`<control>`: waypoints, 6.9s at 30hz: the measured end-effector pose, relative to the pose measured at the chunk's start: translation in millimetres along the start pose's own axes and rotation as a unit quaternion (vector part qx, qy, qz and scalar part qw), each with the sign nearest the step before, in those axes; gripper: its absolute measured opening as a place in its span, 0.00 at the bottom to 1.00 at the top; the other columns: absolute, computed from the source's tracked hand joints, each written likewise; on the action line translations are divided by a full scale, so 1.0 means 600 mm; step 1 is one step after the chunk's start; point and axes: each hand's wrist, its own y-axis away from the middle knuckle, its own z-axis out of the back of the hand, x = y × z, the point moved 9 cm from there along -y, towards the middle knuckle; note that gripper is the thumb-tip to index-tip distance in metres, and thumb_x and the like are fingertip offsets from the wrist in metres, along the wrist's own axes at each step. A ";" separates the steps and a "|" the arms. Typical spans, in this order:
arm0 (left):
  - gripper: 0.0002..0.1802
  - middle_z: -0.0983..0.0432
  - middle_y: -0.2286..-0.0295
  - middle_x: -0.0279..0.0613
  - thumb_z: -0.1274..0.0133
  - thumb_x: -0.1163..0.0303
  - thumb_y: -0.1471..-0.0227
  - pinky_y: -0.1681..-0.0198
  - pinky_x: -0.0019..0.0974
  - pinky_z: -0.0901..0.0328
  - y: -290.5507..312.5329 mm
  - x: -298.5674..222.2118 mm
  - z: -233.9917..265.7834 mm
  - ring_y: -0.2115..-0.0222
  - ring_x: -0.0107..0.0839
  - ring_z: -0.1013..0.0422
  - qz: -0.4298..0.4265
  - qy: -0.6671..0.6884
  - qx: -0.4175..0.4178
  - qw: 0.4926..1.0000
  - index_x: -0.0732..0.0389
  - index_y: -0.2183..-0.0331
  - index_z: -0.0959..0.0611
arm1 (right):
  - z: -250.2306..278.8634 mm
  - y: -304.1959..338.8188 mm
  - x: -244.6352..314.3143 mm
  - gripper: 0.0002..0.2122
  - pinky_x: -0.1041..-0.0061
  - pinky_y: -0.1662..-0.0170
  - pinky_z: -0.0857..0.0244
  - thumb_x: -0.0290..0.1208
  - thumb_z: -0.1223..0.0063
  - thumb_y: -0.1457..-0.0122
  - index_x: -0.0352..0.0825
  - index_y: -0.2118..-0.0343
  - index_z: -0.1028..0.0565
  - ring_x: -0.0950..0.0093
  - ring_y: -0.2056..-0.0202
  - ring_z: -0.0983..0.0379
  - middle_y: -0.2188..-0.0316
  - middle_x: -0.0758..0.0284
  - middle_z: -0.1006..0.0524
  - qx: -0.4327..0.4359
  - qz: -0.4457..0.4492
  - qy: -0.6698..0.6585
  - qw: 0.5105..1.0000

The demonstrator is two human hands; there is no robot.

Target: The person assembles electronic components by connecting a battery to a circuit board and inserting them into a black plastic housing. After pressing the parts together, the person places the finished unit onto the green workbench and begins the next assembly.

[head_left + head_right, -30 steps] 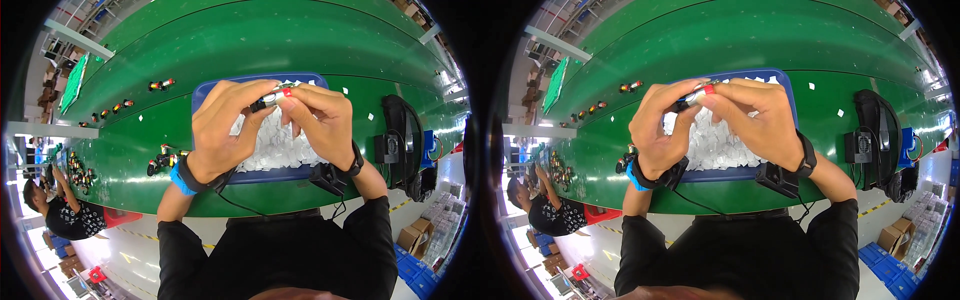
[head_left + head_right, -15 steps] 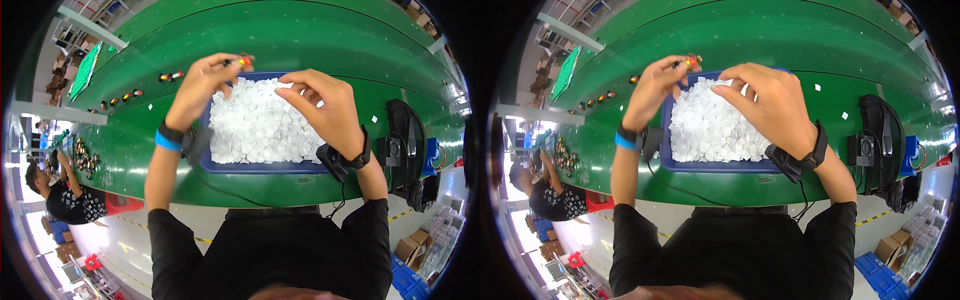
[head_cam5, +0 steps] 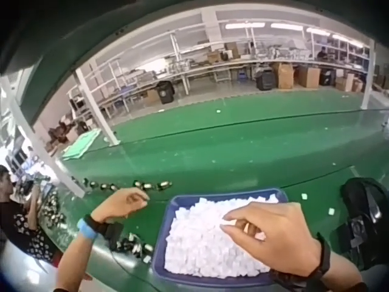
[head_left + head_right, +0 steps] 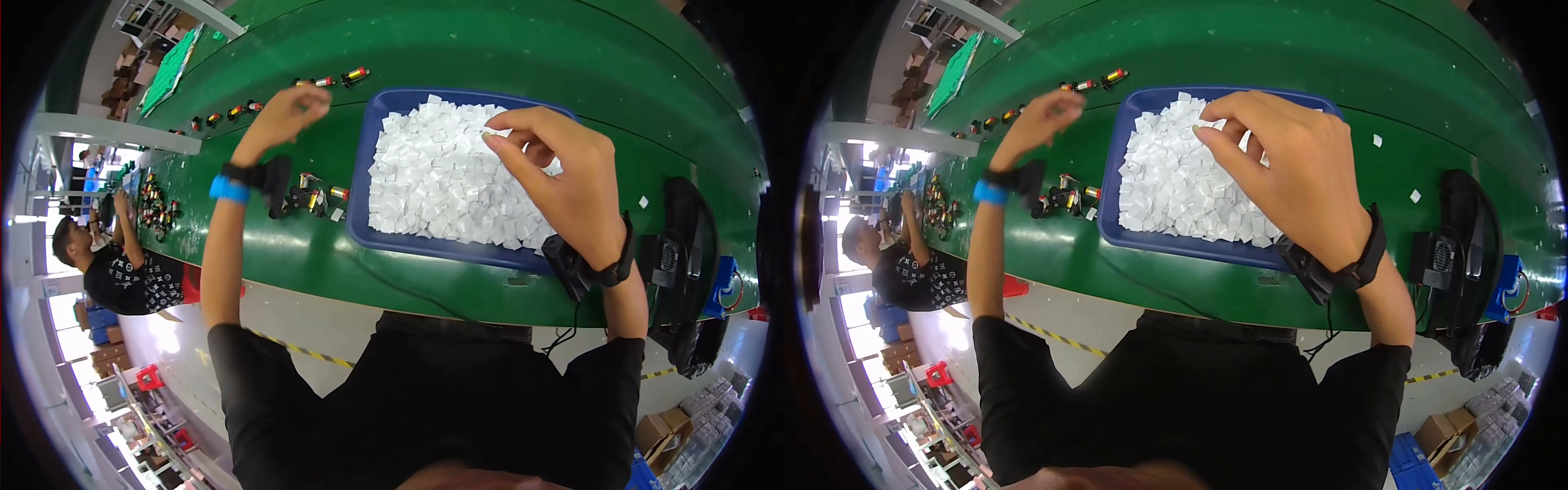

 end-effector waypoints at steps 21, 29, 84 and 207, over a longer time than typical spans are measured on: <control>0.12 0.22 0.66 0.42 0.54 0.62 0.35 0.71 0.31 0.29 0.113 -0.218 -0.064 0.68 0.31 0.24 -0.116 0.227 -0.082 0.964 0.62 0.61 0.27 | -0.031 -0.005 -0.003 0.08 0.84 0.72 0.36 0.25 0.39 0.44 0.34 0.61 0.20 0.80 0.72 0.26 0.74 0.70 0.23 0.050 0.022 -0.038 0.998; 0.14 0.23 0.65 0.45 0.55 0.61 0.35 0.80 0.28 0.32 0.059 -0.381 -0.180 0.76 0.27 0.26 -0.158 0.434 0.118 0.879 0.61 0.55 0.29 | 0.013 -0.021 -0.022 0.13 0.82 0.68 0.33 0.24 0.41 0.43 0.35 0.54 0.22 0.79 0.63 0.27 0.62 0.67 0.25 -0.002 -0.010 -0.111 0.994; 0.24 0.24 0.61 0.47 0.47 0.63 0.40 0.74 0.33 0.24 0.054 -0.370 -0.165 0.67 0.31 0.24 -0.180 0.557 0.160 0.795 0.67 0.47 0.28 | 0.003 -0.021 -0.034 0.07 0.80 0.74 0.24 0.30 0.54 0.34 0.35 0.62 0.38 0.72 0.65 0.21 0.52 0.40 0.27 0.050 -0.036 -0.452 0.890; 0.16 0.26 0.62 0.41 0.44 0.71 0.42 0.74 0.32 0.26 0.030 -0.346 -0.209 0.69 0.29 0.27 -0.085 0.448 0.253 0.854 0.67 0.54 0.25 | 0.023 -0.002 0.013 0.09 0.79 0.72 0.29 0.23 0.32 0.54 0.38 0.68 0.18 0.75 0.69 0.24 0.66 0.69 0.23 0.024 0.224 0.101 0.969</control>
